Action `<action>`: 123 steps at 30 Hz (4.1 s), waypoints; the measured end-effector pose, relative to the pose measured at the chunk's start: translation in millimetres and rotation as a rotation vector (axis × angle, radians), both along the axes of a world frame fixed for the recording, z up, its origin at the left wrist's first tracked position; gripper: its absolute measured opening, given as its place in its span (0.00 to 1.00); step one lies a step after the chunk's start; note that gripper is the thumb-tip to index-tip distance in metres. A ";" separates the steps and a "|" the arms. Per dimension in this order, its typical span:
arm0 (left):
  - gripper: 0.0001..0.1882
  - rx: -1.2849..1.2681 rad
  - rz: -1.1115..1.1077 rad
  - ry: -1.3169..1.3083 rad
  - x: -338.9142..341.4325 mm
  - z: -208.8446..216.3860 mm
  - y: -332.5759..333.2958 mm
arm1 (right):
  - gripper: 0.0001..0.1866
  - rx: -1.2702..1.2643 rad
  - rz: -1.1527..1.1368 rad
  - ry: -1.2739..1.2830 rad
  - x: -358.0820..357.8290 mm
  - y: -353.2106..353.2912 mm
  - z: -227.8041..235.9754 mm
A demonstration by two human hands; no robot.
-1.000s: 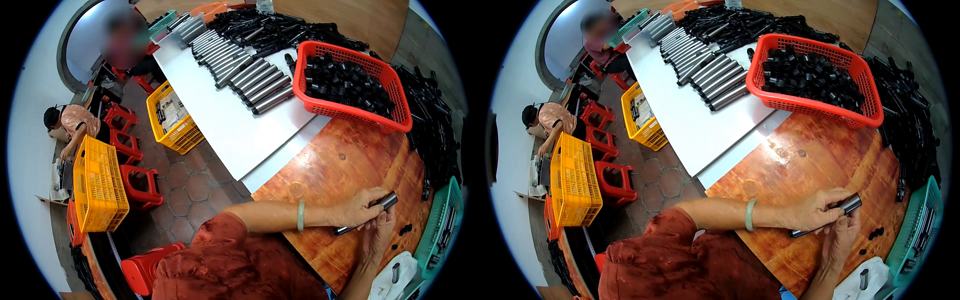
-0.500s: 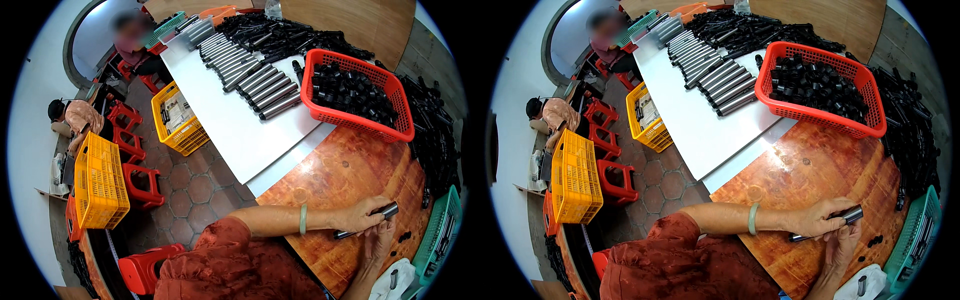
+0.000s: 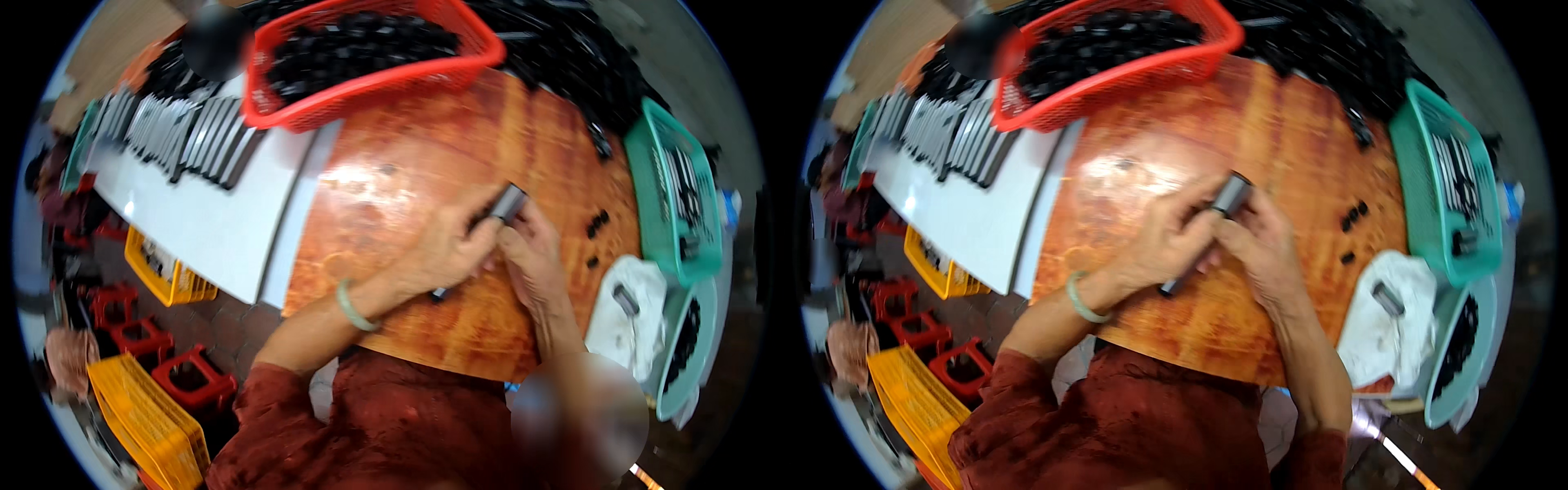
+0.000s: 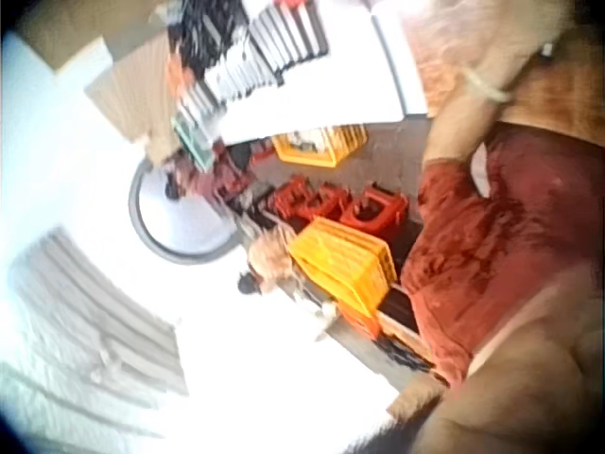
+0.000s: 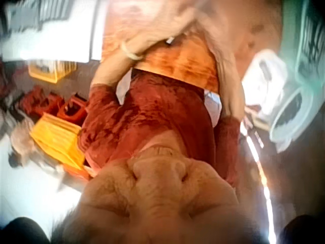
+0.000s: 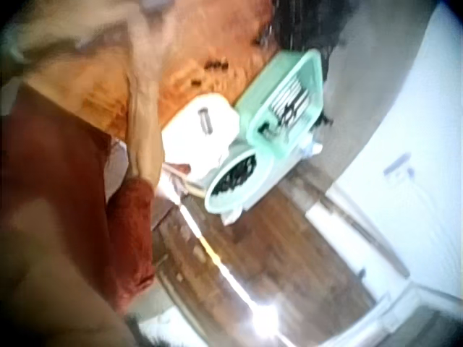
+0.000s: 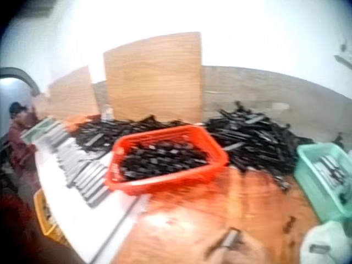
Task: The person assembles cylindrical metal rods with black plastic end caps at a workbench. They repeatedly pick up a rod, attach a cap, and place the assembled unit aside. The person also wipes the work surface with a white cloth between assemblies.
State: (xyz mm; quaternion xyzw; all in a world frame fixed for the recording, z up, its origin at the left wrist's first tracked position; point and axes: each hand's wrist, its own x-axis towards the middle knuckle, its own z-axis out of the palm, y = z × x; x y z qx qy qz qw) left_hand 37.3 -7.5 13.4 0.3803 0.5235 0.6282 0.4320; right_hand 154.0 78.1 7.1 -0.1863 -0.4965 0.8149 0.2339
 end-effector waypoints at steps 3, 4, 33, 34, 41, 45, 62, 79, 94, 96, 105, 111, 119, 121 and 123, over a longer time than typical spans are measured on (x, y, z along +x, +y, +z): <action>0.19 0.023 -0.057 -0.086 -1.2 -5.3 0.6 | 0.23 -0.052 -0.007 0.050 1.8 0.0 -5.3; 0.20 0.036 -0.053 -0.089 -1.4 -5.9 0.4 | 0.23 -0.049 -0.027 0.040 1.0 -1.0 -5.9; 0.38 0.210 -0.148 0.129 -0.3 2.8 -5.3 | 0.21 0.528 -0.081 0.026 11.8 -7.0 14.4; 0.38 0.195 -0.150 0.142 -0.7 4.4 -7.0 | 0.21 0.533 -0.091 0.023 12.0 -9.1 15.6; 0.38 0.202 -0.106 0.055 8.1 9.0 -11.2 | 0.23 0.605 -0.135 -0.017 11.5 -14.1 17.1; 0.38 0.215 -0.091 0.118 8.9 7.3 -12.8 | 0.23 0.587 -0.145 0.002 11.4 -15.7 16.6; 0.23 0.092 -0.012 -0.618 6.9 -13.2 8.3 | 0.15 0.481 -0.354 -0.099 -0.5 -2.4 -0.2; 0.19 -0.052 0.112 -0.578 15.9 -18.3 13.6 | 0.10 1.228 -0.427 -0.675 18.5 36.5 0.6; 0.15 0.028 0.002 -0.785 3.8 -26.2 10.5 | 0.09 1.541 -0.265 -0.985 107.3 56.5 33.3; 0.16 0.037 0.008 -0.808 3.0 -28.8 9.2 | 0.08 1.528 -0.206 -1.030 117.2 51.7 33.6; 0.19 0.061 -0.026 -0.869 0.4 -30.0 8.7 | 0.08 1.476 -0.246 -0.949 123.0 49.2 15.5; 0.19 0.061 -0.046 -0.865 -0.1 -28.6 8.1 | 0.09 1.463 -0.258 -0.842 124.0 51.5 14.4; 0.19 0.068 -0.087 -0.857 -2.2 -28.8 7.5 | 0.10 1.581 -0.244 -0.928 128.5 57.4 6.3; 0.19 0.070 -0.082 -0.865 -2.6 -29.1 7.0 | 0.10 1.578 -0.282 -0.857 126.2 54.2 10.7; 0.18 0.078 -0.071 -0.872 -3.2 -30.3 6.4 | 0.09 1.489 -0.342 -0.900 125.3 51.8 13.4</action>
